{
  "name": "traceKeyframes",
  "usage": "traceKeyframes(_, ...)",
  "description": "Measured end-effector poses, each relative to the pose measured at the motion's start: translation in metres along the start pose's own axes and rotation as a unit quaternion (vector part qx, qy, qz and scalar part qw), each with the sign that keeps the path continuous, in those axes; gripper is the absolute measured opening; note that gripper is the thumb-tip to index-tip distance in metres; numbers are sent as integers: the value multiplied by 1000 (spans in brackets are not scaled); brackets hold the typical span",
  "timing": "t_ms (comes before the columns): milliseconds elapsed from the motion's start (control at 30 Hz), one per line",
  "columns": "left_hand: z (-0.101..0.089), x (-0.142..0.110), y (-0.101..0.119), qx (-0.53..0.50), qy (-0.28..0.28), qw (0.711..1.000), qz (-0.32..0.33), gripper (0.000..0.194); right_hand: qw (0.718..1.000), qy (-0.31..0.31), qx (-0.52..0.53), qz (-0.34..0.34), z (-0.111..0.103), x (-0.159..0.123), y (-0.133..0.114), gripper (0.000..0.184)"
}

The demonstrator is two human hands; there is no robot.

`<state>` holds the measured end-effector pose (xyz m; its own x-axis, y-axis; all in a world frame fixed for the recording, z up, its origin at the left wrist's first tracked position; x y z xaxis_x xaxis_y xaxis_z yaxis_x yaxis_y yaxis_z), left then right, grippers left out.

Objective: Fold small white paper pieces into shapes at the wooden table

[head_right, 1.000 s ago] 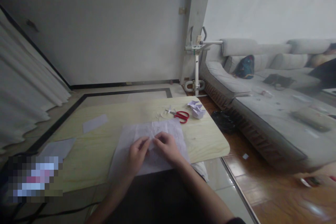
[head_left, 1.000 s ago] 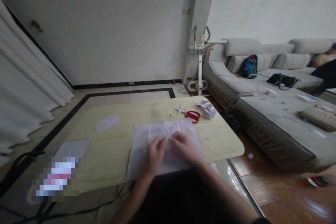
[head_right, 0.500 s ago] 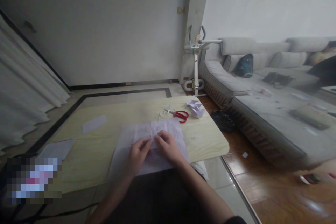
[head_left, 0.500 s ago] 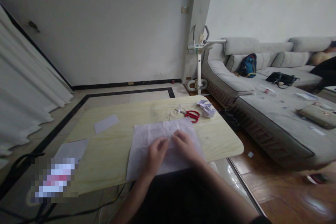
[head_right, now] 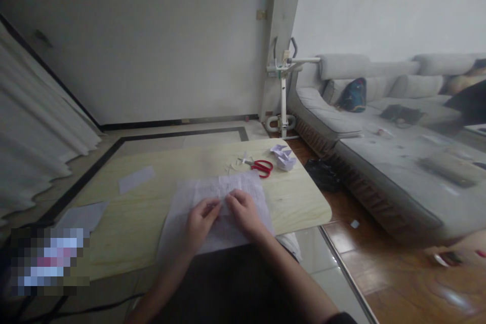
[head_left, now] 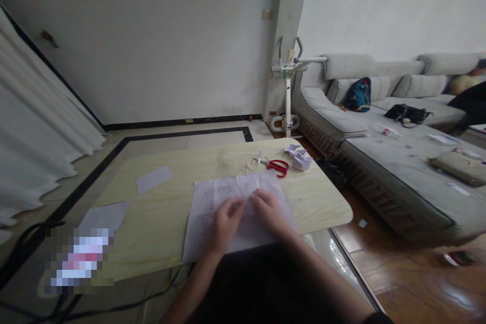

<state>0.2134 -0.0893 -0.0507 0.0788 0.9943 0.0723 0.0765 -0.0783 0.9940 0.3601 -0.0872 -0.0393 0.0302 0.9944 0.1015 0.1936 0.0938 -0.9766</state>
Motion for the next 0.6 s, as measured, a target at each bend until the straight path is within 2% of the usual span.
traceKeyframes(433, -2, 1, -4, -19, 11, 1000, -5, 25, 999, 28, 19, 19, -1, 1, 1, 26)
traceKeyframes(600, -6, 2, 1, -20, 26, 999, -12, 25, 995, -16, 90, 28, 2, 1, 7, 17)
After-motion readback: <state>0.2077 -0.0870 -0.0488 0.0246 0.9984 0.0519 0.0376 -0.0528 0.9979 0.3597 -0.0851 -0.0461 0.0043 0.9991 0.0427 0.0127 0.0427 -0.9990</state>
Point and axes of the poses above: each hand's wrist, its own x-axis towards the middle knuckle, its own z-axis out of the palm, y = z × x, the point moved 5 cm from there along x, towards the middle knuckle, and after that the axes turned 1 degree about -x, right-handed, at the moved point
